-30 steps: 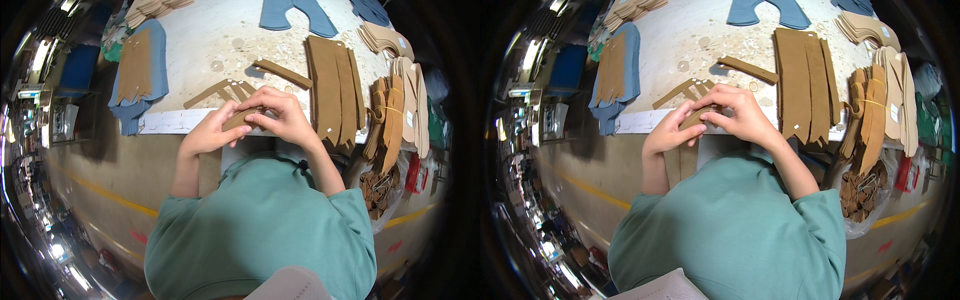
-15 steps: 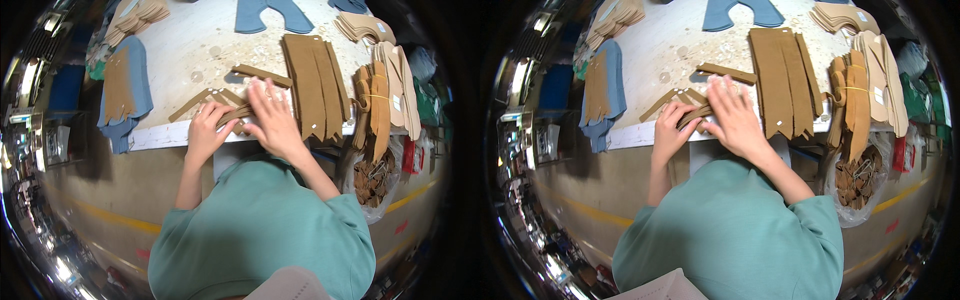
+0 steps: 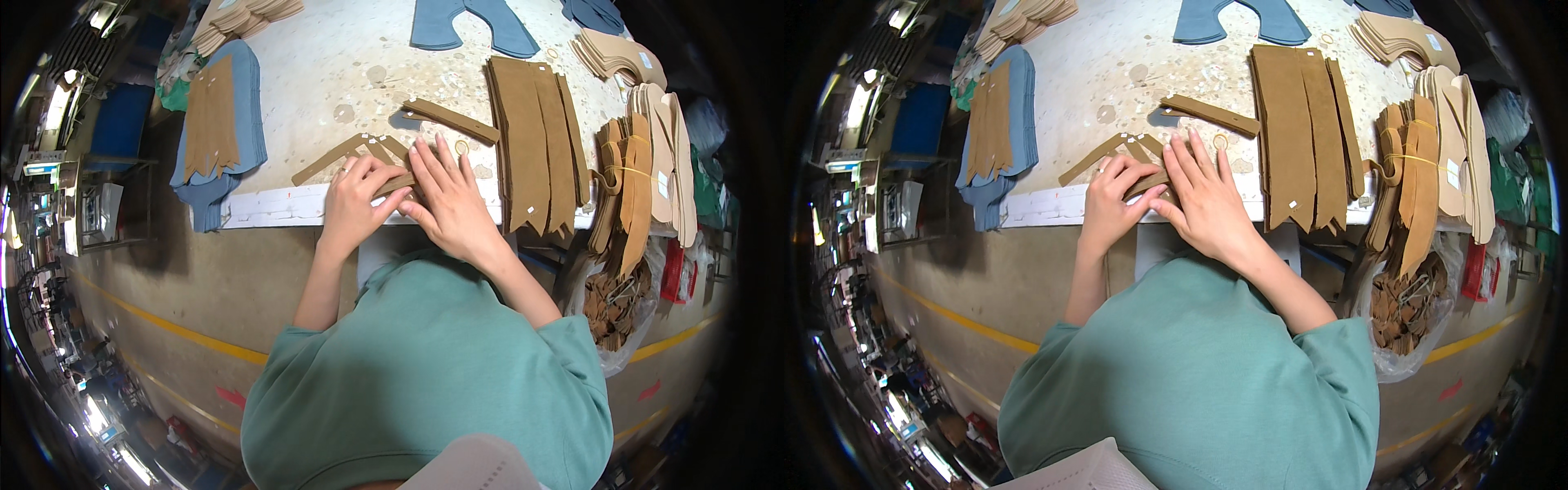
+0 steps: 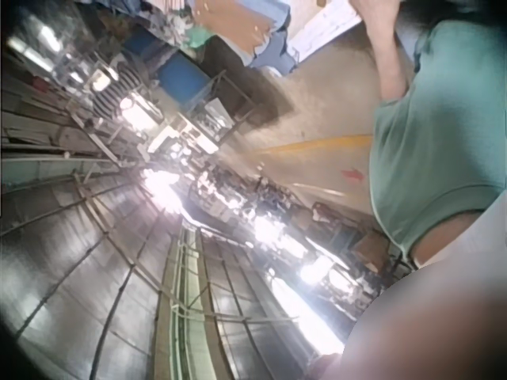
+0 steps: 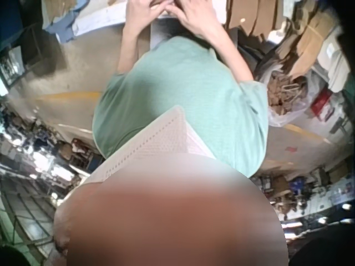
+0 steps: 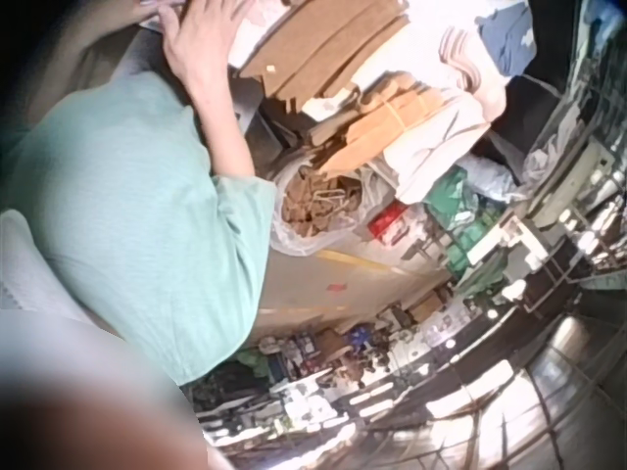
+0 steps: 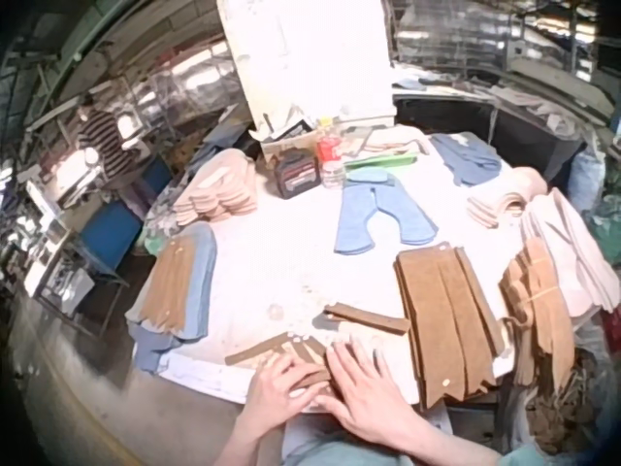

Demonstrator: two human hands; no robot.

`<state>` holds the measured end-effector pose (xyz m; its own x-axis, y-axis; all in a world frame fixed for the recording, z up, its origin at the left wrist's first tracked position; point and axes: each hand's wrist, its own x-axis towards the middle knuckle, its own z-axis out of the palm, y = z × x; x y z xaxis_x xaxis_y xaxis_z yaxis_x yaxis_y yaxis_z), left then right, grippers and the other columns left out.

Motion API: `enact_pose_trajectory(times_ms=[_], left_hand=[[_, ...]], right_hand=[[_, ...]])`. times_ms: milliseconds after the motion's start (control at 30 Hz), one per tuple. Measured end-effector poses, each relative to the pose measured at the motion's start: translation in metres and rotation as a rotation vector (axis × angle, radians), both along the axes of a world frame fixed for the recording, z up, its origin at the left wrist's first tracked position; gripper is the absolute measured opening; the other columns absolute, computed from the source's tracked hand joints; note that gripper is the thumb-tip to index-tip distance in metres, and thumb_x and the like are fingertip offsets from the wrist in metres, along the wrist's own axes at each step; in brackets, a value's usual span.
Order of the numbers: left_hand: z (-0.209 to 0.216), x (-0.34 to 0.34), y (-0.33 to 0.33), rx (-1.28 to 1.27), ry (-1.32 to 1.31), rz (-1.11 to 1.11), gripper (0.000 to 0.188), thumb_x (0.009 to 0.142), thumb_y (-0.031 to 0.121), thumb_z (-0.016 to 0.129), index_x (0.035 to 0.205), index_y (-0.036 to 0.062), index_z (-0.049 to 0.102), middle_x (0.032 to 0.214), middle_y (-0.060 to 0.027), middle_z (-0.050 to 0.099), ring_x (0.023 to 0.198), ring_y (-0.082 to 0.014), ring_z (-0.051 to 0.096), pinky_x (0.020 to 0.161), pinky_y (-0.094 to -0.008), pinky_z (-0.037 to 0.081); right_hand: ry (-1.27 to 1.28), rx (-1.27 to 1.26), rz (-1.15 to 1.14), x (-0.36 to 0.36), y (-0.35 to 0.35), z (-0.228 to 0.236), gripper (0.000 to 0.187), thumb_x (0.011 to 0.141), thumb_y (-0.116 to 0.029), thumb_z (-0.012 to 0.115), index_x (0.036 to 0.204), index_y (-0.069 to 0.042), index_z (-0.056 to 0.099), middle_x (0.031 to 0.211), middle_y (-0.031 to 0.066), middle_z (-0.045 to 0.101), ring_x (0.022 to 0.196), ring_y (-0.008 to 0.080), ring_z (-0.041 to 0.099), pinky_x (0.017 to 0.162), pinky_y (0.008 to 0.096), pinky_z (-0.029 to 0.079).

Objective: The person sorts and stacks brown cardboard pieces on a worktable, aligning edges and separating them into smaller groups. They then bundle a group of pieces with a rubber band and place the bundle on the table.

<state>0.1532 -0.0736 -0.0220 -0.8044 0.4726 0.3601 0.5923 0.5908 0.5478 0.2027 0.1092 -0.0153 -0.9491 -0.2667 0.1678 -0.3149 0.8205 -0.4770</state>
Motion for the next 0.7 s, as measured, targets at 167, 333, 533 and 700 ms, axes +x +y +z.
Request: enact_pose_trajectory(times_ms=[167,333,533,700], left_hand=[[0.011,0.002,-0.007,0.29,-0.212,0.126,0.019,0.077,0.013,0.077,0.095,0.0086,0.071,0.091,-0.0062,0.064,0.087,-0.0193,0.063,0.078,-0.0308,0.05],[0.014,0.002,-0.019,0.943,-0.442,-0.008,0.026,0.091,0.004,0.066,0.114,-0.0039,0.056,0.099,-0.006,0.063,0.093,-0.0097,0.058,0.084,-0.0233,0.046],[0.015,-0.003,-0.038,0.918,-0.452,0.085,0.024,0.092,0.005,0.065,0.112,-0.0047,0.057,0.099,-0.0067,0.063,0.089,-0.0077,0.057,0.081,-0.0218,0.046],[0.013,-0.004,-0.035,0.828,-0.459,0.174,0.021,0.09,0.006,0.067,0.108,-0.0046,0.06,0.092,-0.0043,0.063,0.078,-0.0046,0.055,0.068,-0.0197,0.047]], right_hand=[[0.238,-0.155,-0.226,-0.025,0.023,0.01,0.042,0.097,-0.029,0.052,0.123,0.003,0.058,0.131,0.0218,0.053,0.133,0.0386,0.041,0.11,0.049,0.031],[0.206,0.09,-0.392,-0.059,0.039,0.004,0.022,0.091,-0.018,0.059,0.095,0.001,0.068,0.099,0.0163,0.063,0.106,0.0328,0.056,0.098,0.0439,0.041],[0.143,0.06,-0.351,-0.062,0.042,-0.001,0.016,0.084,-0.018,0.068,0.089,-0.003,0.069,0.089,0.0127,0.063,0.096,0.0282,0.059,0.099,0.0451,0.037],[0.118,0.031,-0.325,-0.061,0.041,0.002,0.017,0.079,-0.019,0.072,0.087,-0.005,0.068,0.091,0.013,0.063,0.095,0.0285,0.06,0.098,0.0448,0.039]])
